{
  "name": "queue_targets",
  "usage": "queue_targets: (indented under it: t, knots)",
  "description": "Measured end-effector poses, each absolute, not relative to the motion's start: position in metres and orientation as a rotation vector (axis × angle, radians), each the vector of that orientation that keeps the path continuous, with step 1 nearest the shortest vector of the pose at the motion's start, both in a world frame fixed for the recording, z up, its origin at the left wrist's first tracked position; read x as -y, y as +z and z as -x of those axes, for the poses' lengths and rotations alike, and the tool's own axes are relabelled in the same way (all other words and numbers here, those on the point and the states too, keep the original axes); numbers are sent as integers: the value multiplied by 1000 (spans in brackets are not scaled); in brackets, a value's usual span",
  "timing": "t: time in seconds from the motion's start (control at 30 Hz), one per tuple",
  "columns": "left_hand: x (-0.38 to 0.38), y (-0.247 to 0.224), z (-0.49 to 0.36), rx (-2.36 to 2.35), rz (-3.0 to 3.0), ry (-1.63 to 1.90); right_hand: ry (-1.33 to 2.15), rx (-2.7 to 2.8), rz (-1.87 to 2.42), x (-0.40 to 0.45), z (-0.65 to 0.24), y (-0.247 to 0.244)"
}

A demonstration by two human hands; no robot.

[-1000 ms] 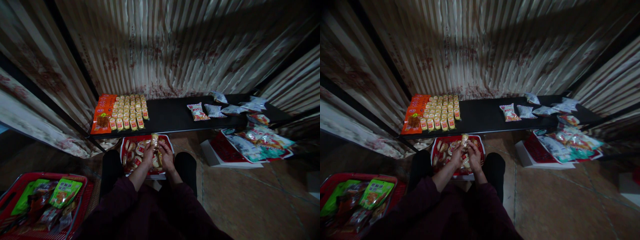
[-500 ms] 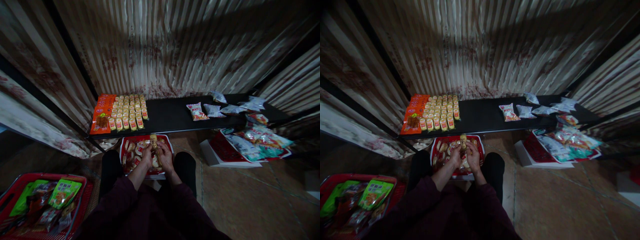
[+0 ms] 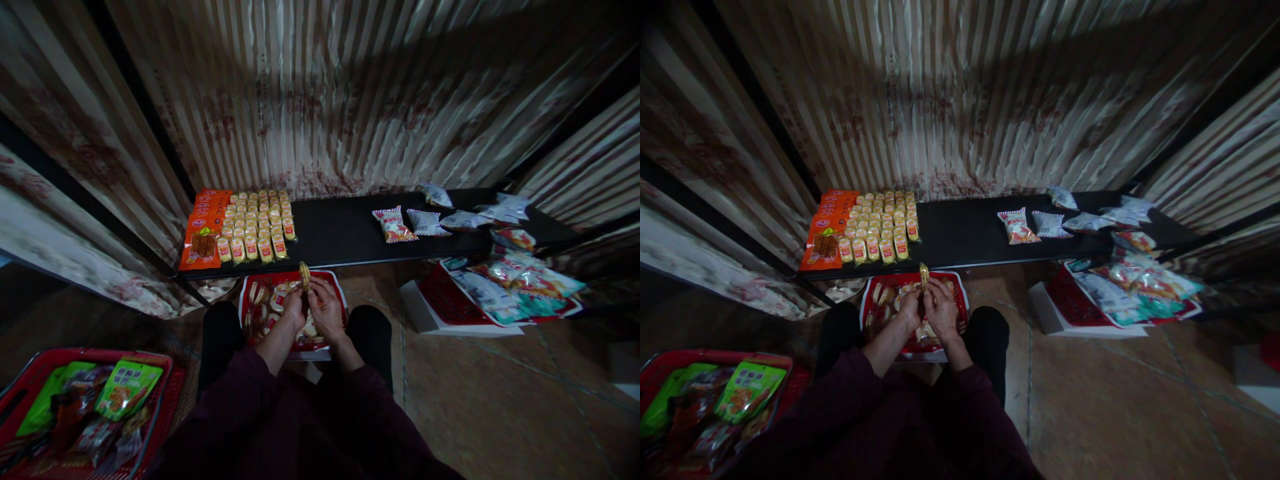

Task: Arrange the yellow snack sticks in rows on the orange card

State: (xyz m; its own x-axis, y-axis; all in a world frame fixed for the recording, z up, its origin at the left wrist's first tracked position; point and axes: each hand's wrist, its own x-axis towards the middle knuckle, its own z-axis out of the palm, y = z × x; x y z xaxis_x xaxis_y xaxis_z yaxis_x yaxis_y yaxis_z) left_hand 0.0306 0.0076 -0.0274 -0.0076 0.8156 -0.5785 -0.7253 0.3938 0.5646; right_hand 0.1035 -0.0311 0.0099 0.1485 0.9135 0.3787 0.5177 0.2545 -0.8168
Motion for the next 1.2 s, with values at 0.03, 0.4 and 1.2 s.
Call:
queue_targets:
  t: [0.03, 0.4, 1.2]
  knots:
    - [-8, -26, -30, -1001, -112, 1215, 481, 1510, 1406, 31, -103, 10]
    - [-10, -6, -29, -971, -220, 1208, 451, 1535, 1441, 26, -110, 9]
    - [6, -4, -24, -938, -451, 1295, 897, 1097, 1487, 24, -105, 6]
